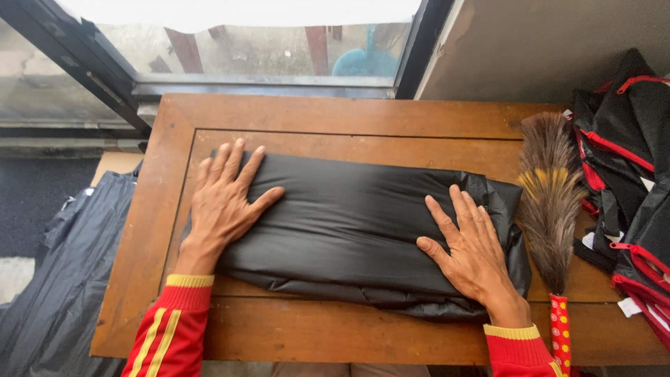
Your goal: The person folds a black and red plastic bag by hand on a wooden surface, using a feather duster to smooth the material as they work.
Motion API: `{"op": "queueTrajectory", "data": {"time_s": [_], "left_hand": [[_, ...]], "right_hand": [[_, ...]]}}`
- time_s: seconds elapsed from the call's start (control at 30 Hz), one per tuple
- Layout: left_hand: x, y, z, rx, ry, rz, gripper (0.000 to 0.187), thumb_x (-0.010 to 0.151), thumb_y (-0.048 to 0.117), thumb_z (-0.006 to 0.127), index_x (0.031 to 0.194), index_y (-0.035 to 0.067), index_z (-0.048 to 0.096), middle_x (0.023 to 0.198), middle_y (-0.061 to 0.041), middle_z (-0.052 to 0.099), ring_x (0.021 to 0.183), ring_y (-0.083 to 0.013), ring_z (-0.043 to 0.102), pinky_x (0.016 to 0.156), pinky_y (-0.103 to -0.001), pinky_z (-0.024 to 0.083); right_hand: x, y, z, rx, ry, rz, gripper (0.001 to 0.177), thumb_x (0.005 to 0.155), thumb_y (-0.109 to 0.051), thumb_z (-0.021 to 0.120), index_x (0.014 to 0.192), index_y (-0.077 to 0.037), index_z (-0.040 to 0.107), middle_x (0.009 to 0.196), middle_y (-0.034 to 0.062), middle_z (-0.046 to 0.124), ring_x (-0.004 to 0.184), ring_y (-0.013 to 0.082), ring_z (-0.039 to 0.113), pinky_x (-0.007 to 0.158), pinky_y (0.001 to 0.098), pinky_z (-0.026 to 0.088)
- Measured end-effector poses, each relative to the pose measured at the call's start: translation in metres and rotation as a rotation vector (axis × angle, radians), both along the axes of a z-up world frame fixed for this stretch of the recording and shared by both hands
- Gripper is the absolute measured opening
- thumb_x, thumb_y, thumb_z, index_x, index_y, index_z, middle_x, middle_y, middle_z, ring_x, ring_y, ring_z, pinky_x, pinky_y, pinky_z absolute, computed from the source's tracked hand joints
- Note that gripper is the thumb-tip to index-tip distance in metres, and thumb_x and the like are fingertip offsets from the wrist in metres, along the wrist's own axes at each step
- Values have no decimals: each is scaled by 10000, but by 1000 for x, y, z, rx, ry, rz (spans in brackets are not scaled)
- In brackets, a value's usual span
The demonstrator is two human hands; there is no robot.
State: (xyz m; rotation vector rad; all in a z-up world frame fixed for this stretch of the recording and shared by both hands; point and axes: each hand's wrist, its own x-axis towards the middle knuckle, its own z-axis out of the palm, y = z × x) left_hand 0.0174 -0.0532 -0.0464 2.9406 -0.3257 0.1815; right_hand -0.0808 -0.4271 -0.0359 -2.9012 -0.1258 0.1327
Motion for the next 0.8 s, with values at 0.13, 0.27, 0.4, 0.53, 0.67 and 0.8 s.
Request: {"op": "queueTrajectory", "data": {"time_s": [0.13,0.27,0.4,0.53,0.67,0.8], "left_hand": [[-6,10,-11,-21,-112,35,741,863,729,372,1479,318,352,1568,-51,282,1437,-282,229,1140,-581,115],[-8,4,0,72,-85,69,785,840,776,342,1472,311,374,1560,-94,310,1457,-308,198,1139,-612,5],[-25,-41,23,114,-242,19,646,887,451,552,1470,200,433,1544,-175,340,1436,-387,233,1097,-660,24],[-25,-67,2,2,-174,-114,650,891,642,413,1410,254,466,1511,-67,381,1430,-323,229,1101,-669,-34],[-23,-67,-14,-63,-142,-111,694,858,600,467,1463,273,380,1537,-41,331,1422,-321,225,1084,-700,22],[-24,-67,-16,-95,-129,-89,707,857,643,447,1464,288,378,1542,-30,323,1433,-320,209,1084,-706,24]], "right_hand": [[-1,1,-6,-9,6,-15,675,909,-661,317,1502,-351,231,1586,66,117,1444,284,112,1164,472,55],[1,8,10,-59,95,-135,685,895,-721,238,1487,-376,264,1581,58,146,1447,305,110,1141,577,-3],[20,67,34,-205,-359,-126,720,957,-623,383,1395,-63,498,1418,266,449,1394,424,321,1106,658,141],[36,149,39,150,-439,42,771,944,-614,368,1379,17,453,1398,321,405,1355,467,303,1068,677,120],[49,167,-28,149,-442,87,792,927,-634,406,1420,-15,396,1469,247,354,1389,384,293,1121,594,117],[45,147,-23,86,-444,82,803,893,-653,447,1422,-50,409,1468,238,364,1375,380,325,1126,558,189]]}}
